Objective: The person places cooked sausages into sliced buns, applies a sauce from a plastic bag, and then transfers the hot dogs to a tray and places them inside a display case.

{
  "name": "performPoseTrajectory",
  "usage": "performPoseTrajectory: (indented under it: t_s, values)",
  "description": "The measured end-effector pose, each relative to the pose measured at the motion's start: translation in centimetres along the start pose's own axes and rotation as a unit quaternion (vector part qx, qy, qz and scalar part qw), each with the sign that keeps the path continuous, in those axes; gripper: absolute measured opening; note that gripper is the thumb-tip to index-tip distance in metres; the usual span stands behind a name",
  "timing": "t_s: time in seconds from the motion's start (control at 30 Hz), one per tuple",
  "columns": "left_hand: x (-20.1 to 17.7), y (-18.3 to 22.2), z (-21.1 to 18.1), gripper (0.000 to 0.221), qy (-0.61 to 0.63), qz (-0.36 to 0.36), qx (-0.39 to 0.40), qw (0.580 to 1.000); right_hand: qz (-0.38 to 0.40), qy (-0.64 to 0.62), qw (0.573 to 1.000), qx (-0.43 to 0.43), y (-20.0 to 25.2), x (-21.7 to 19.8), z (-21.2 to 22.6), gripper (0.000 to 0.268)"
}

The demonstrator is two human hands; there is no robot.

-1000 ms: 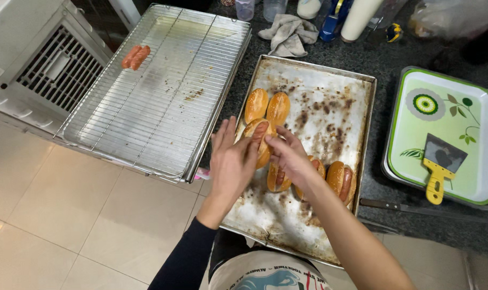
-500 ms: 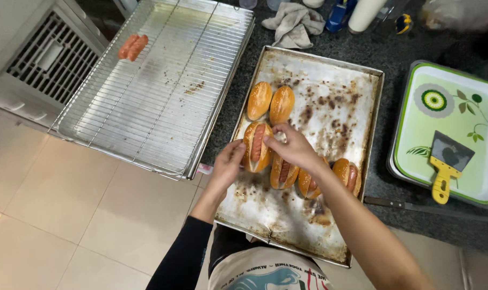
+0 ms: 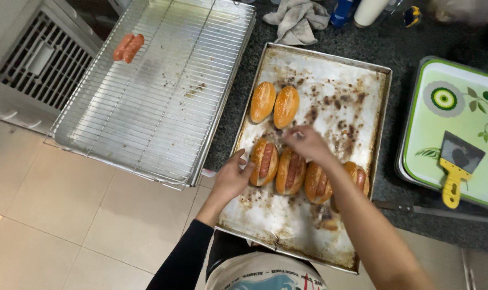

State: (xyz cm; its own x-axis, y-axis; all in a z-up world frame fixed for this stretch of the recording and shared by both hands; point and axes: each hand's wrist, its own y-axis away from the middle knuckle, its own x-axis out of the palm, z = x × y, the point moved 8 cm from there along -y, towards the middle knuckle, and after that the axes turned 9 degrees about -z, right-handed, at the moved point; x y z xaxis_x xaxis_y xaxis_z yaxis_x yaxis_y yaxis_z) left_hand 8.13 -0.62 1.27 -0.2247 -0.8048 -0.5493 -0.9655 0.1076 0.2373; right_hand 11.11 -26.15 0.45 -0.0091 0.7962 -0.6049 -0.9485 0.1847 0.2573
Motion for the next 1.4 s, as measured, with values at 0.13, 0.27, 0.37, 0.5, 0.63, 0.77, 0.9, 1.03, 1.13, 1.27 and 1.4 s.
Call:
performPoseTrajectory:
  t_s: [0.13,0.27,0.37,0.5,0.63,0.77,0.9,1.03,1.13,1.27,1.4]
  values:
    - [-4.1,-0.6,-4.6,0.060,0.016,-0.043,0.075,0.996,-0.130,-0.136,0.975,0.121,-5.6,-4.2,-2.5,0.060]
    - [-7.2,-1.9,-7.3,0.057,0.052,-0.039,0.062,0.996,-0.103,-0.202,0.951,0.210,-9.4,-2.8,-3.6,0.077]
    - [-9.0,-2.9,-8.0,0.055,0.056,-0.042,0.054,0.996,-0.088,-0.202,0.955,0.200,-11.3,-1.2,-3.6,0.082]
    - [-11.2,-4.2,-8.4,0.053,0.046,-0.066,0.093,0.992,-0.083,-0.224,0.944,0.227,-11.4,-0.8,-3.3,0.073]
    - [-11.7,-5.3,-8.6,0.048,0.055,-0.057,0.089,0.993,-0.056,-0.302,0.924,0.228,-8.6,-2.0,0.2,0.064]
    - [-12.2,-6.5,-11.9,0.049,0.075,-0.046,0.151,0.985,-0.014,-0.386,0.900,0.201,-4.3,-2.9,8.0,0.061]
    - [-13.5,-6.9,-15.3,0.058,0.024,-0.044,0.219,0.974,-0.018,-0.371,0.915,0.154,-1.9,-1.6,14.5,0.064]
    - [-15.9,-7.0,-16.6,0.067,-0.043,-0.091,0.342,0.934,0.009,-0.396,0.913,0.101,-2.2,2.8,17.5,0.061]
    - [-18.1,-7.6,-15.0,0.068,-0.028,-0.076,0.309,0.948,0.009,-0.362,0.928,0.084,-2.7,5.3,18.9,0.058]
    - [-20.6,-9.4,-11.6,0.070,-0.044,-0.065,0.185,0.980,0.006,-0.306,0.948,0.089,-3.8,8.3,20.6,0.056]
    - [-23.7,-10.7,-9.6,0.068,-0.045,-0.112,0.201,0.972,0.041,-0.364,0.925,0.099,-5.5,11.5,22.2,0.054]
